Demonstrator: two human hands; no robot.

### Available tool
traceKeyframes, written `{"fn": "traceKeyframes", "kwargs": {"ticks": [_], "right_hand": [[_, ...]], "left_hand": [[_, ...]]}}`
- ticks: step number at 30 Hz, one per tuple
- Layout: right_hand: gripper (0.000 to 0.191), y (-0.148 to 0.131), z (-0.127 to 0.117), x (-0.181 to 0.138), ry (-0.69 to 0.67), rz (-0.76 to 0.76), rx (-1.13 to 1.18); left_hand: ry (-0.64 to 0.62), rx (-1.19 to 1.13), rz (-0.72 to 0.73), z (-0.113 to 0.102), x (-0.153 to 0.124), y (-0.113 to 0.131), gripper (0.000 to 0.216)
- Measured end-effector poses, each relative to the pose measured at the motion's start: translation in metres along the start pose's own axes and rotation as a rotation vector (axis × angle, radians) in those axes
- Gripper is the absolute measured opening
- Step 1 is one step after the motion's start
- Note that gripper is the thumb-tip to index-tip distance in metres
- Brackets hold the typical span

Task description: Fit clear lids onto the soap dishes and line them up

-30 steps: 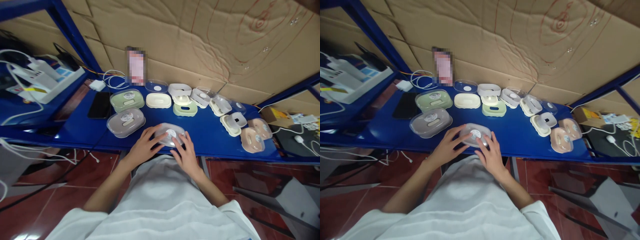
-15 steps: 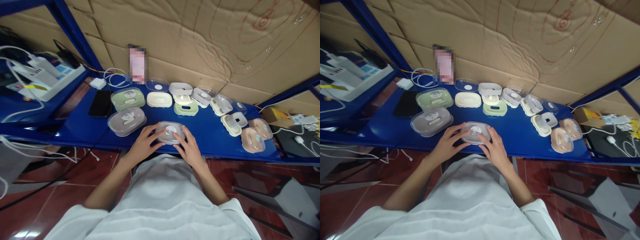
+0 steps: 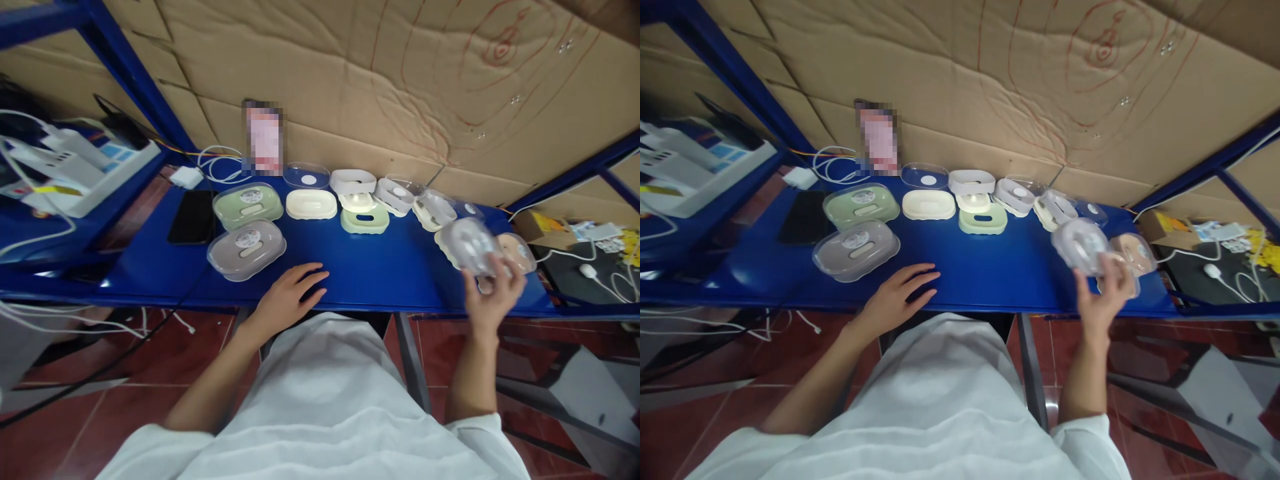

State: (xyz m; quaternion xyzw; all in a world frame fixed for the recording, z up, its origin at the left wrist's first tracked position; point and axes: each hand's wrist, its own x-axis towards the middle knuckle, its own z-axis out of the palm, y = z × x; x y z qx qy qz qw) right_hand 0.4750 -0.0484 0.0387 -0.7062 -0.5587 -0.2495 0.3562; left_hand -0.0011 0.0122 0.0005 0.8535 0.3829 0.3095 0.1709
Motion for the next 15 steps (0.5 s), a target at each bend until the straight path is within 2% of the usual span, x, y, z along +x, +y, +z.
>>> {"fn": "traceKeyframes", "kwargs": {"ticks": [2, 3, 6, 8, 11, 15], "right_hand": [[0.091, 0.058, -0.001, 0.036, 0.076, 0.074, -0.095], [0.094, 0.084, 0.0, 0.057, 0.062, 0.129, -0.139], [0.079, 0.137, 0.014, 0.125, -0.059, 0.344, -0.278], [0.063, 0.146, 0.03, 0.162, -0.164, 0.448, -0.333], [0.05, 0.133, 0.058, 0.192, -0.318, 0.483, -0.369], [0.062, 0.107, 0.088, 0.201, -0.384, 0.472, -0.356]], "left_hand": [[0.013, 0.006, 0.004, 0.001, 0.0, 0.0, 0.033], [0.02, 0.008, 0.006, 0.001, 0.0, 0.0, 0.032], [0.033, 0.016, 0.011, 0.001, 0.001, 0.0, 0.029], [0.035, 0.021, 0.008, 0.001, 0.002, 0.0, 0.029], [0.035, 0.023, -0.002, 0.001, 0.003, 0.0, 0.028], [0.029, 0.015, -0.017, 0.001, 0.003, 0.0, 0.029]]}}
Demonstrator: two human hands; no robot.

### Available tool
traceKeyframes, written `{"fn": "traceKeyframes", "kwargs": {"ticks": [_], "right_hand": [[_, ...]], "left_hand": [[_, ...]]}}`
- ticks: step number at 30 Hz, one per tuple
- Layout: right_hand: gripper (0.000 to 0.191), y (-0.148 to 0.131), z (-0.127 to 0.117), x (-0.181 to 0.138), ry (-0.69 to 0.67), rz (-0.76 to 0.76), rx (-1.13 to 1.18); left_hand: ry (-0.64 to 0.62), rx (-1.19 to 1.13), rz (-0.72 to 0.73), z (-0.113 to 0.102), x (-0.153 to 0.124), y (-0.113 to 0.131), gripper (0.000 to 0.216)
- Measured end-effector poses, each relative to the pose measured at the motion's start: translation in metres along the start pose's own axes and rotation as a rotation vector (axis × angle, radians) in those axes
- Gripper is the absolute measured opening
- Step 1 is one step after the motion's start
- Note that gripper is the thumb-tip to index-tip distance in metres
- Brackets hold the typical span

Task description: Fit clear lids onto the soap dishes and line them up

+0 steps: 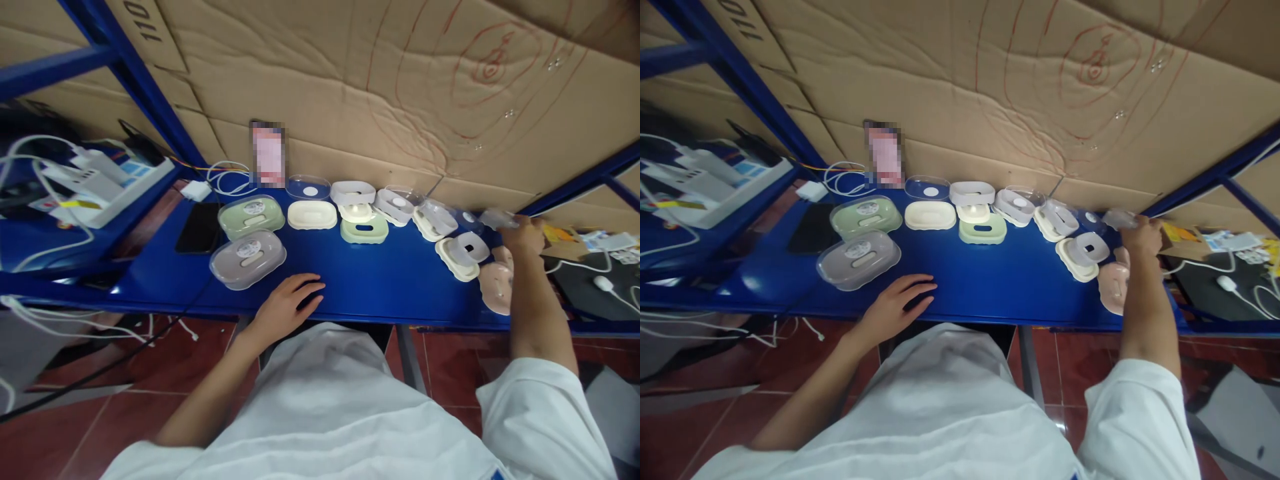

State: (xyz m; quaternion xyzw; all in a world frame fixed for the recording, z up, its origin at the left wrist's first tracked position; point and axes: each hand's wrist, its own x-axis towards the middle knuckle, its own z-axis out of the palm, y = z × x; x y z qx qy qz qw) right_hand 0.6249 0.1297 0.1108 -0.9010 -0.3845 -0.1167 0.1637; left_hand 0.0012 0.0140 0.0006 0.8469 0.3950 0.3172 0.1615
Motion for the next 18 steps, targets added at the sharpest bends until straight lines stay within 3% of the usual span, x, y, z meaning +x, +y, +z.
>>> {"fn": "traceKeyframes", "kwargs": {"ticks": [2, 5, 8, 10, 13, 15, 18], "right_hand": [[0.068, -0.01, 0.003, -0.003, -0.027, -0.009, -0.006], [0.059, -0.021, -0.002, -0.014, -0.022, -0.068, -0.017], [0.048, -0.042, -0.011, -0.044, 0.002, -0.257, 0.028], [0.041, -0.065, -0.012, -0.079, -0.061, -0.487, 0.103], [0.035, -0.112, -0.005, -0.145, -0.26, -0.9, 0.225], [0.045, -0.142, 0.002, -0.191, -0.323, -1.114, 0.278], [0.047, -0.171, 0.002, -0.252, -0.334, -1.246, 0.282]], "left_hand": [[0.001, 0.0, -0.003, 0.0, 0.0, 0.0, 0.028], [0.011, 0.003, -0.001, 0.0, 0.001, 0.001, 0.027], [0.009, 0.021, 0.014, 0.0, 0.002, 0.002, 0.026], [0.003, 0.039, 0.027, 0.0, 0.002, 0.002, 0.027], [-0.004, 0.054, 0.027, 0.0, 0.002, 0.003, 0.029], [-0.009, 0.05, 0.018, -0.001, 0.0, 0.003, 0.031], [0.018, 0.065, 0.015, -0.002, -0.001, 0.004, 0.039]]}}
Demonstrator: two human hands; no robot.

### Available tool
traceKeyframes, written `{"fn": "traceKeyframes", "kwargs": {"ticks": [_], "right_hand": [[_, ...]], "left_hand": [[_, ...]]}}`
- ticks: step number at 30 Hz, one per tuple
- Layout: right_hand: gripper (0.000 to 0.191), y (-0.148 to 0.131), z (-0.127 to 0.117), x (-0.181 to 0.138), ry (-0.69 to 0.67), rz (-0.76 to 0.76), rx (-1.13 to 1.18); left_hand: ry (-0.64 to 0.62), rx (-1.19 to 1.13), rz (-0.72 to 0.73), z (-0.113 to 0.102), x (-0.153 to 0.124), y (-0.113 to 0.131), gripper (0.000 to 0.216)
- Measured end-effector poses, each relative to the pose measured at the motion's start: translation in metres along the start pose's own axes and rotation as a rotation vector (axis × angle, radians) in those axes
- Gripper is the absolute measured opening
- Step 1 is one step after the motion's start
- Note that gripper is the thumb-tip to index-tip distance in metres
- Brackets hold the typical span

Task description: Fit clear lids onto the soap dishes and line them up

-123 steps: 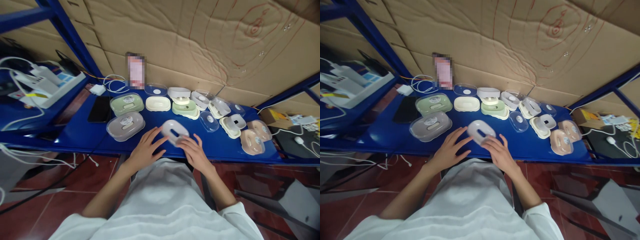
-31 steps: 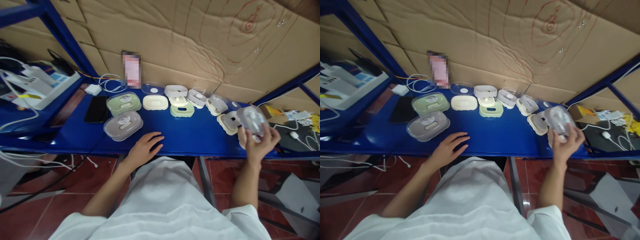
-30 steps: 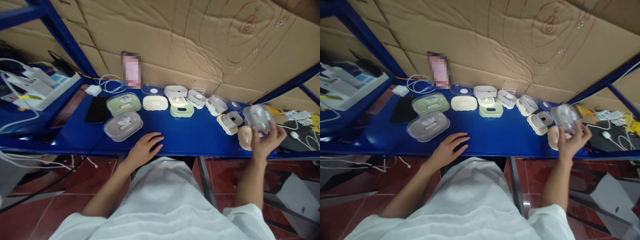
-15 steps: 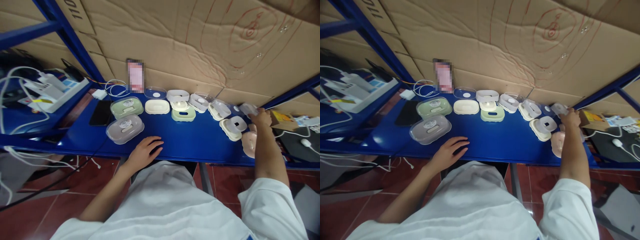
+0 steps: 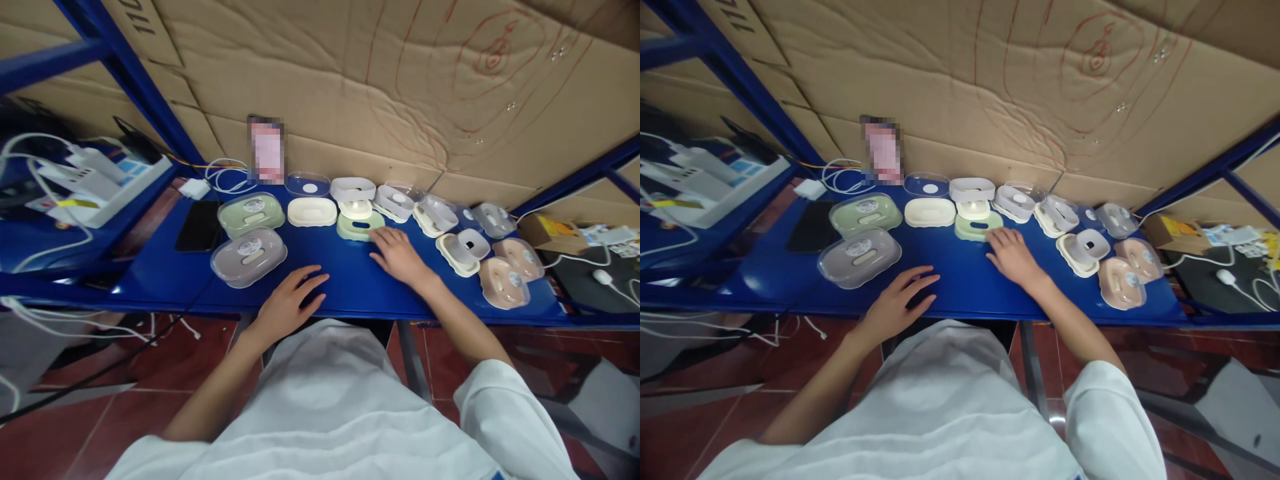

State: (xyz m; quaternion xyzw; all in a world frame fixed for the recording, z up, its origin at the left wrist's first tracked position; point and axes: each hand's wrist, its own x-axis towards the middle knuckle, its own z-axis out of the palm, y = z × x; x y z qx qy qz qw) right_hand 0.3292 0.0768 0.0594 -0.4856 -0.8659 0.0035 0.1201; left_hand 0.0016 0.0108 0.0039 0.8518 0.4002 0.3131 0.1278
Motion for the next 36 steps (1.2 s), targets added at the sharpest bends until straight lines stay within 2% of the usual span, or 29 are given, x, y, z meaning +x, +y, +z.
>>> {"fn": "traceKeyframes", "kwargs": {"ticks": [3, 6, 9, 13, 15, 18, 21, 24, 28, 31, 33, 36], "right_hand": [[0.042, -0.042, 0.005, -0.005, -0.036, -0.156, 0.099], [0.042, -0.055, 0.0, -0.001, 0.013, -0.242, 0.157], [0.049, -0.042, 0.004, 0.023, 0.102, -0.121, 0.092], [0.058, -0.013, 0.018, 0.049, 0.044, 0.063, -0.043], [0.049, -0.005, 0.021, 0.041, 0.004, 0.087, -0.068], [0.03, -0.002, 0.016, 0.003, 0.014, 0.105, -0.036], [0.028, -0.011, 0.012, -0.04, 0.069, 0.108, 0.052], [0.033, -0.031, 0.016, -0.067, 0.117, 0.053, 0.25], [0.049, -0.06, 0.028, -0.069, 0.253, 0.074, 0.414], [0.061, -0.071, 0.033, -0.061, 0.19, -0.007, 0.376], [0.053, -0.073, 0.035, -0.057, 0.204, -0.04, 0.365], [0.035, -0.069, 0.037, -0.056, 0.331, 0.0, 0.419]], "left_hand": [[0.051, 0.095, 0.01, -0.001, 0.001, 0.002, 0.052], [-0.006, 0.153, 0.063, 0.0, 0.004, 0.004, 0.051], [-0.063, 0.138, 0.121, 0.001, 0.005, 0.003, 0.046], [-0.002, 0.087, 0.135, 0.0, 0.003, 0.0, 0.038], [0.042, 0.068, 0.142, 0.0, 0.002, -0.001, 0.031], [0.134, 0.052, 0.138, -0.001, 0.002, -0.001, 0.027], [0.217, 0.014, 0.108, 0.0, 0.003, -0.001, 0.024], [0.268, -0.007, 0.108, 0.003, 0.004, -0.001, 0.022], [0.25, 0.052, 0.145, 0.006, 0.003, -0.002, 0.027], [0.218, 0.096, 0.164, 0.007, 0.003, 0.0, 0.03], [0.206, 0.106, 0.162, 0.008, 0.005, 0.003, 0.029], [0.169, 0.098, 0.137, 0.008, 0.01, 0.007, 0.032]]}}
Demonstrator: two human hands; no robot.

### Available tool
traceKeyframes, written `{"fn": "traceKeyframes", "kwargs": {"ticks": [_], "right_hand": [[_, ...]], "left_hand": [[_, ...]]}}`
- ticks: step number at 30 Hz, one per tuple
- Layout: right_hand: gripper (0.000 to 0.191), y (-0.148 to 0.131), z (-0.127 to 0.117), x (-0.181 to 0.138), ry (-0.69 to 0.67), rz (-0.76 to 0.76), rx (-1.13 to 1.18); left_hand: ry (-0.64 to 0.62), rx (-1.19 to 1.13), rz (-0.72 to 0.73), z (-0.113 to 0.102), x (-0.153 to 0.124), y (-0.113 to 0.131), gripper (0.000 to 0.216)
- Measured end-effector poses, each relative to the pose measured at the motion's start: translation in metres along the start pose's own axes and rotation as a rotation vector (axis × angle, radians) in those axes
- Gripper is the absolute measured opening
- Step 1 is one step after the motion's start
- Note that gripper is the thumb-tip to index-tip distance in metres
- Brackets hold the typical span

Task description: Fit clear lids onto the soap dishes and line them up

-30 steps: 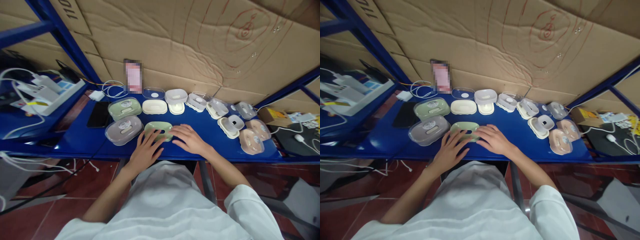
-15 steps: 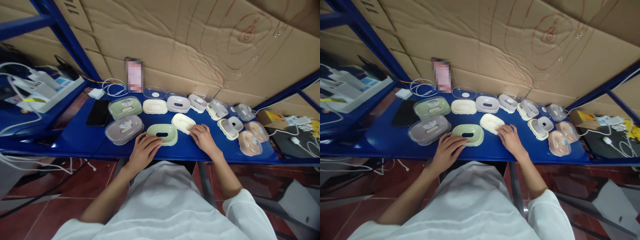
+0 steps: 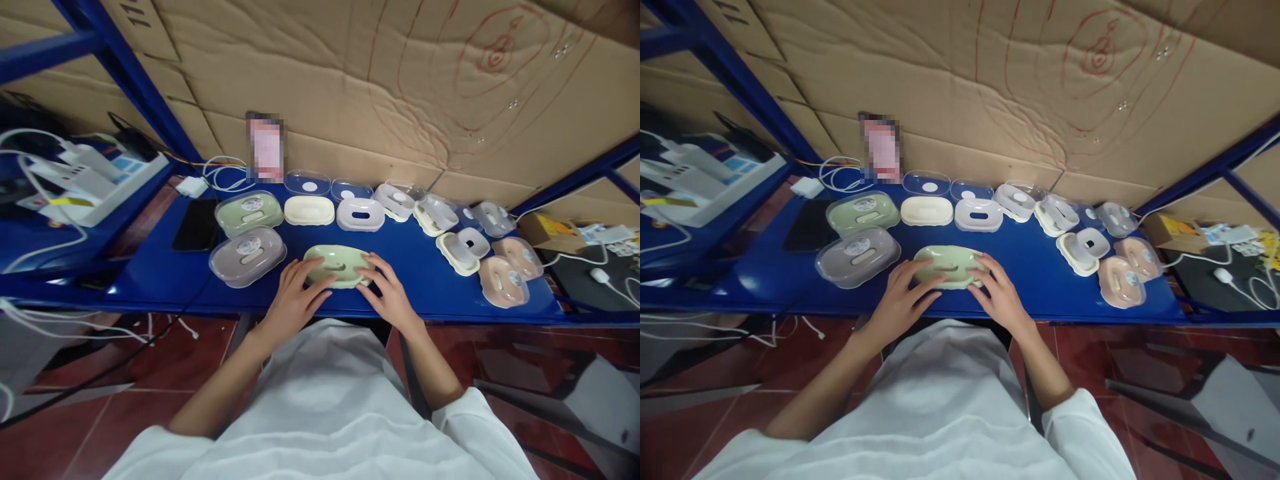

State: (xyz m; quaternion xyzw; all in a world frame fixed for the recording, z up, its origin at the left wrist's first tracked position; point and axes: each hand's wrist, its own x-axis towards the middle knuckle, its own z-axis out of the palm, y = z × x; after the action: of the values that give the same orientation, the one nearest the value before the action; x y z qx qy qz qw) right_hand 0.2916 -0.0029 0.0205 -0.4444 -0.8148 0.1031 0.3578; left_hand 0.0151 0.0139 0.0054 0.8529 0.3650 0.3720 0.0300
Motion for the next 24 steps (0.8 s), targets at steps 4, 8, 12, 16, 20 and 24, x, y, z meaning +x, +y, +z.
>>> {"fn": "traceKeyframes", "kwargs": {"ticks": [4, 8, 12, 16, 20, 24], "right_hand": [[0.028, 0.007, -0.006, -0.002, 0.041, 0.032, 0.018], [0.03, 0.013, -0.012, -0.002, 0.002, 0.014, -0.076], [0.041, 0.012, -0.011, -0.002, -0.099, -0.038, -0.257], [0.034, 0.007, -0.006, -0.004, -0.136, -0.033, -0.28], [0.04, 0.02, -0.021, 0.005, -0.193, -0.032, -0.073], [0.05, 0.073, -0.054, 0.048, -0.07, 0.119, -0.252]], "left_hand": [[-0.104, -0.039, 0.005, -0.001, 0.014, -0.001, 0.04], [-0.224, 0.01, 0.074, -0.002, 0.029, -0.006, 0.037], [-0.235, 0.016, 0.156, 0.004, 0.038, -0.013, 0.032], [-0.229, -0.017, 0.193, 0.009, 0.037, -0.018, 0.028], [-0.259, -0.02, 0.17, 0.002, 0.025, -0.016, 0.022], [-0.246, -0.055, 0.114, -0.005, 0.014, -0.01, 0.029]]}}
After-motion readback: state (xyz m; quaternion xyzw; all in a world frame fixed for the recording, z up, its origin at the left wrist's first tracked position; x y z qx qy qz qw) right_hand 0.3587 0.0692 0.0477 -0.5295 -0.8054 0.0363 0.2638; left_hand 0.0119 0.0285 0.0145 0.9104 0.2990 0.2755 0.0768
